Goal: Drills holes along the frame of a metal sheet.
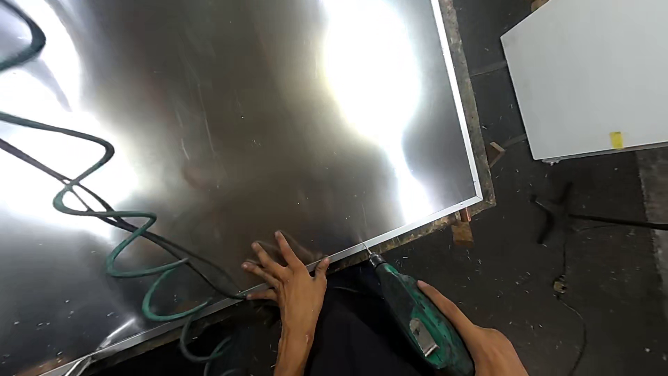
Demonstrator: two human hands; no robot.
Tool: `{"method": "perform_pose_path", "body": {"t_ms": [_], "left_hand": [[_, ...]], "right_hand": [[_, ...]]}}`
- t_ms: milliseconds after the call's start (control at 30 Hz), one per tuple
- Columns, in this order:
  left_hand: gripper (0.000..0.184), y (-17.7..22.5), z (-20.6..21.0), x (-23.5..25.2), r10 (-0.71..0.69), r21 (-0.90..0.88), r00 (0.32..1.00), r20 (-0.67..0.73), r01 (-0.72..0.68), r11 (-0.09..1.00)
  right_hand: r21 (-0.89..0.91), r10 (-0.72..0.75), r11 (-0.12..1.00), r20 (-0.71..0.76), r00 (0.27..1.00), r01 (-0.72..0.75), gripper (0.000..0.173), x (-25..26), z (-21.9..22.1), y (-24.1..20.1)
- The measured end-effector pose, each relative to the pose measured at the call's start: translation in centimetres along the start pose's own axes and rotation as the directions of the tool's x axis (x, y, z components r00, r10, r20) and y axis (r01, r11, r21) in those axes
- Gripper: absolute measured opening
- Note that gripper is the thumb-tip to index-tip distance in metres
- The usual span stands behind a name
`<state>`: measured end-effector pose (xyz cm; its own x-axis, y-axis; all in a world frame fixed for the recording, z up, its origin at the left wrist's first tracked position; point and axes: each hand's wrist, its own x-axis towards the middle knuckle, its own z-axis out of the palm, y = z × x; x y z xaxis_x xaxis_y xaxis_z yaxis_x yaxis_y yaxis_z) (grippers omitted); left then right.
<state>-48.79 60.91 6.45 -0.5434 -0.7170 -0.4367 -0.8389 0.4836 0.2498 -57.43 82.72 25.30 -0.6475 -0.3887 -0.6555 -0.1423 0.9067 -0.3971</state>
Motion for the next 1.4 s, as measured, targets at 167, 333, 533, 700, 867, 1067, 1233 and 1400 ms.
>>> {"method": "perform_pose_path", "body": {"t_ms": [167,333,533,700,867,1067,1233,1400], "left_hand": [[0.085,0.0,0.3,2.8,0.228,0.031,0.957,-0.178,-0.226,0.974],[0.07,0.8,2.3,6.0,0.347,0.125,0.906,-0.241,-0.326,0.937],[0.069,1.0,2.8,6.0,0.338,0.167,0.92,-0.2,-0.308,0.937],[0.068,1.1,3.2,6.3,0.315,0.161,0.921,-0.227,-0.284,0.945],[0.068,1.0,3.3,6.2,0.331,0.188,0.914,-0.235,-0.292,0.938],[0.069,1.1,3.4,6.2,0.339,0.207,0.911,-0.236,-0.293,0.933],[0.069,1.1,3.3,6.3,0.349,0.233,0.908,-0.231,-0.297,0.926],[0.068,1.2,3.2,5.9,0.359,0.222,0.912,-0.201,-0.314,0.923]], "right_hand": [[-0.136,0.025,0.991,0.08,0.996,-0.014,0.092,0.8,-1.1,-2.1],[-0.24,0.033,0.971,0.123,0.992,-0.002,0.097,1.4,-1.6,-3.4],[-0.299,0.012,0.953,0.165,0.986,0.038,0.093,2.1,-2.0,-4.3],[-0.254,-0.021,0.965,0.147,0.989,0.058,0.087,2.5,-2.4,-3.7],[-0.254,-0.03,0.965,0.136,0.99,0.064,0.084,2.5,-2.4,-3.5],[-0.246,-0.029,0.968,0.109,0.994,0.055,0.088,2.3,-2.1,-3.0],[-0.258,-0.052,0.963,0.081,0.995,0.071,0.092,2.0,-1.5,-2.4],[-0.223,-0.079,0.972,-0.017,0.997,0.073,0.098,2.3,0.2,-1.1]]}}
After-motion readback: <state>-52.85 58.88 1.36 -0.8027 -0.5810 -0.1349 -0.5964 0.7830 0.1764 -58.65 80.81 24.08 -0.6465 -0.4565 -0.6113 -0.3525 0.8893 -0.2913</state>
